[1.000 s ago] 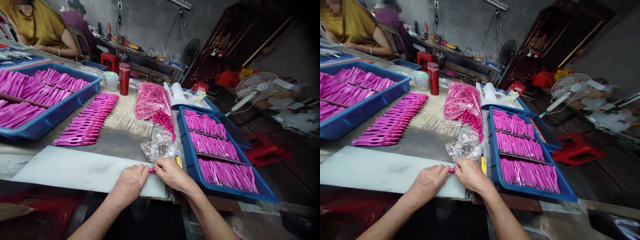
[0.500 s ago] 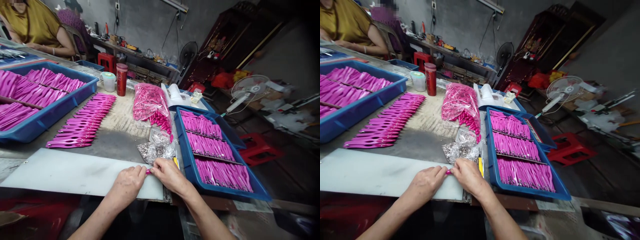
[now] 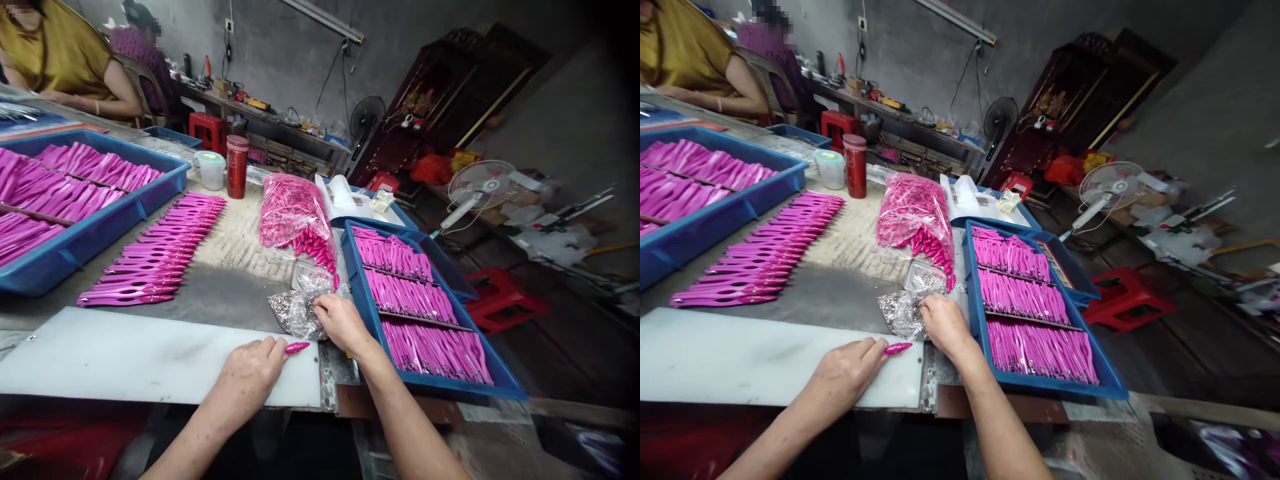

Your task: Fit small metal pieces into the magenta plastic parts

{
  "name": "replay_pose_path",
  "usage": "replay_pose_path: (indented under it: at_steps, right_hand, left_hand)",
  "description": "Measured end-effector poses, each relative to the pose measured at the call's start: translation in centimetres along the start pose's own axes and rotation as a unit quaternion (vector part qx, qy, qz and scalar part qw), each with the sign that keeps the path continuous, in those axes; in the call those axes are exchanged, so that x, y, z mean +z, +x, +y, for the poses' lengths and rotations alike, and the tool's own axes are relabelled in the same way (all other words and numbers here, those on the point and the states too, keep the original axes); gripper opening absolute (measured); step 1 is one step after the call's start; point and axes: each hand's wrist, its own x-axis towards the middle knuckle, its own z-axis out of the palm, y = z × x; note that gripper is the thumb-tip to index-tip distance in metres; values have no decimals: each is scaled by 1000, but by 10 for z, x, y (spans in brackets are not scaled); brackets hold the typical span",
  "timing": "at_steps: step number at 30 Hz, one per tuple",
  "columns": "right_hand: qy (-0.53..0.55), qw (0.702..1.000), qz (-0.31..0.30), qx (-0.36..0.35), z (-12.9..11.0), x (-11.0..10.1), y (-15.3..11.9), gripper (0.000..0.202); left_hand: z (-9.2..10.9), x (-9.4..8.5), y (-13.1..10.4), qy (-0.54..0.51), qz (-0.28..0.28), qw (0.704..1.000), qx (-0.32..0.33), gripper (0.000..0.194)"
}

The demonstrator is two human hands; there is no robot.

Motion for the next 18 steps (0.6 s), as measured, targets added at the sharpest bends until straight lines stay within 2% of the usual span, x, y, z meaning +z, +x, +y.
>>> replay_pose_path:
  at_steps: [10, 18]
  right_hand:
    - [-81, 995, -65, 5, -4, 7, 14, 24]
    - [-105, 992, -74, 15, -12, 10, 21, 26]
  left_hand:
    - [0, 0, -2, -1, -4, 1000, 2, 16]
    - [-1, 1, -1, 2, -14, 1000, 4, 14]
